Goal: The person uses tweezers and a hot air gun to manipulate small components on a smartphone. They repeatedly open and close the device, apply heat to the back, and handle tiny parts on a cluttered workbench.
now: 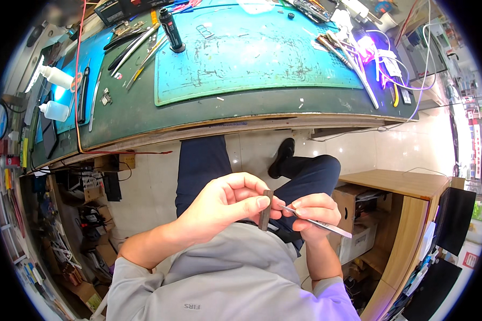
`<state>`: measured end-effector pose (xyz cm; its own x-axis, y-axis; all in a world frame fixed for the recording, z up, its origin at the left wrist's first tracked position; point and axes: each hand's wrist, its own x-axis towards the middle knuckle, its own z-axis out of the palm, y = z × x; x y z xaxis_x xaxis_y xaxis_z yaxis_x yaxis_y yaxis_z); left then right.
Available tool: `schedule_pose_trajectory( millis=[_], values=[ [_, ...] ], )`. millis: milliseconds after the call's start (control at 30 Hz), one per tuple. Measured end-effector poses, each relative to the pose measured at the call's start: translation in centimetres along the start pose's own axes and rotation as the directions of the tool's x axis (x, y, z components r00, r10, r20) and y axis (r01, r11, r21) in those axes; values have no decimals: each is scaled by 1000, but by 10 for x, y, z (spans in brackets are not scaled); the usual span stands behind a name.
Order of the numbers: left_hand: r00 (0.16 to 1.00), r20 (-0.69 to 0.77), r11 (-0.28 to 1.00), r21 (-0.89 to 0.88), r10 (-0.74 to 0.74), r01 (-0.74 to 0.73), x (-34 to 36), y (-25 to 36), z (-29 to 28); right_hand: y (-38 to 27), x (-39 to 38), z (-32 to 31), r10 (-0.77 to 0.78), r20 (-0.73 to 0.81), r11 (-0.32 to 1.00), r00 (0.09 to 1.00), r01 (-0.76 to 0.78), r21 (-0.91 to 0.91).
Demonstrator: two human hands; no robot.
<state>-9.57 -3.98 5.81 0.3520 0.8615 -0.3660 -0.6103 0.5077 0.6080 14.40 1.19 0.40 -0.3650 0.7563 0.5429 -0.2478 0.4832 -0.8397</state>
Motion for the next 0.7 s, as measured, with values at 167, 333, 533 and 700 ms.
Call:
schedule_pose_trajectory(
  millis=[167, 333, 533, 700],
  values=[
    [1000, 10, 999, -30, -22, 23, -1, 0, 0, 2, -4, -9, -101, 43, 981, 994, 107, -160],
    [1000, 25, 999, -37, -13, 14, -1, -1, 0, 2, 0, -9, -164, 59, 967, 985, 173, -189],
    [999, 31, 999, -43, -16, 18, -1, -1, 2, 2, -2, -4, -102, -30, 990, 994, 99, -100],
    [999, 35, 999, -53, -4, 6, -2, -3, 2, 0, -2, -3, -38, -31, 999, 999, 37, -33]
  ],
)
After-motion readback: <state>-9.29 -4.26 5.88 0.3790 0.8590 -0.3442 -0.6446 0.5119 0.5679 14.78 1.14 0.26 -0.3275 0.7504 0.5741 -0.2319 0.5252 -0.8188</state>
